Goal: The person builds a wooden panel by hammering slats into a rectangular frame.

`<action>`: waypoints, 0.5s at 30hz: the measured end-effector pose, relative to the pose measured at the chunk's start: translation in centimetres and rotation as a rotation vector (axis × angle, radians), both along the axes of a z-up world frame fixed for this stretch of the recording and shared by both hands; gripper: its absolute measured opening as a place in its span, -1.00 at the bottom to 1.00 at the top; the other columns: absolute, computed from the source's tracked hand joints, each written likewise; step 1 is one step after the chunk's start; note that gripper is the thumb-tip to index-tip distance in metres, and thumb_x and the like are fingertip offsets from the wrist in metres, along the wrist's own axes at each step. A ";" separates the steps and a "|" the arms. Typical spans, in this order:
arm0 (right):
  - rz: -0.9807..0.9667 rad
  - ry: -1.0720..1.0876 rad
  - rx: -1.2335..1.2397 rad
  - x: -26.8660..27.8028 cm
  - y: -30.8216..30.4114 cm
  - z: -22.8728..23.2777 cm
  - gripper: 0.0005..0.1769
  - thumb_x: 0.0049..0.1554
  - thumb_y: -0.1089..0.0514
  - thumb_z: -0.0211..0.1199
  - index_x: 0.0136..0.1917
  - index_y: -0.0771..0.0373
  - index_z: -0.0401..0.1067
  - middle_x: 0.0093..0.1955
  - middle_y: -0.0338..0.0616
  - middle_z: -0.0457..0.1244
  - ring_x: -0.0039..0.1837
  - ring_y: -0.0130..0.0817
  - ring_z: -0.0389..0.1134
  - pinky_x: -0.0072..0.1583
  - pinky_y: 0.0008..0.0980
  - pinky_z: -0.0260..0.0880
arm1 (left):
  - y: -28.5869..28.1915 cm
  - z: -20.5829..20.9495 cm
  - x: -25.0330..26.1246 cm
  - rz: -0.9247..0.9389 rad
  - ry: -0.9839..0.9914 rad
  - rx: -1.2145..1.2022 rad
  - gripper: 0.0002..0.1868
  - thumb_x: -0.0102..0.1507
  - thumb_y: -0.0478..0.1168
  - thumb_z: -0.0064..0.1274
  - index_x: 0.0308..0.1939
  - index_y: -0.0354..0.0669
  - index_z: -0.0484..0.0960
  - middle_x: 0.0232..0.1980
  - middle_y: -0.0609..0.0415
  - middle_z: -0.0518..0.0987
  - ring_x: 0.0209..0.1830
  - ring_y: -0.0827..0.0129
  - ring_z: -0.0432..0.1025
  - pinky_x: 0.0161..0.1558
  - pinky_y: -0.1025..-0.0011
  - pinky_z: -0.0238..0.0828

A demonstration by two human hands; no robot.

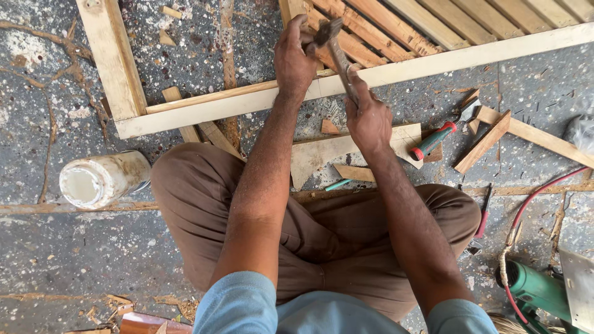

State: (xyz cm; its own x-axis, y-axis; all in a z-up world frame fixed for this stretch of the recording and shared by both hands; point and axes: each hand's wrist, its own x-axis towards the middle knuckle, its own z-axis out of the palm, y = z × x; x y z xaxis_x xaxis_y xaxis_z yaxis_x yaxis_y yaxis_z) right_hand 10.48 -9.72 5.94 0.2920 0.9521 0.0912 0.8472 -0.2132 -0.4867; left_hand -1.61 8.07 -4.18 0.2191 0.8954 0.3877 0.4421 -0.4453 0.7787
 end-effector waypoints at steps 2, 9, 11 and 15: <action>-0.071 0.136 -0.006 0.0 -0.2 0.2 -0.36 0.30 0.17 0.32 0.57 0.01 0.18 -0.03 0.08 0.47 -0.34 -0.23 0.46 -0.30 -0.17 0.51 | -0.1 0.1 0.2 -0.007 -0.008 -0.039 -0.33 0.19 -0.41 0.30 0.33 -0.14 0.36 -0.13 0.14 0.74 0.03 0.35 0.62 0.15 0.28 0.54; -0.118 0.104 -0.186 -0.1 1.1 1.0 -0.34 0.29 0.18 0.33 0.59 0.06 0.21 -0.27 0.13 0.44 -0.33 -0.15 0.43 -0.22 -0.11 0.45 | -0.2 -0.1 0.2 0.012 -0.005 -0.095 -0.29 0.21 -0.32 0.32 0.39 -0.08 0.33 0.02 0.18 0.73 0.09 0.37 0.61 0.27 0.21 0.44; -0.054 0.134 0.075 0.2 0.8 1.8 -0.34 0.28 0.21 0.33 0.59 0.13 0.20 -0.05 0.15 0.43 -0.32 -0.28 0.46 -0.26 -0.28 0.51 | -0.1 0.9 0.2 0.061 0.051 -0.100 -0.17 0.16 -0.16 0.39 0.43 -0.09 0.29 0.19 0.10 0.63 0.21 0.27 0.52 0.35 0.06 0.34; 0.007 0.111 0.386 0.2 -0.6 2.3 -0.38 0.40 0.18 0.29 0.64 0.13 0.16 0.13 0.05 0.46 -0.17 -0.36 0.51 -0.21 -0.34 0.53 | -2.2 2.3 0.1 0.258 0.315 -0.175 0.28 -0.04 0.26 0.50 0.49 -0.27 0.07 0.48 -0.21 0.23 0.51 -0.09 0.10 0.48 -0.26 -0.06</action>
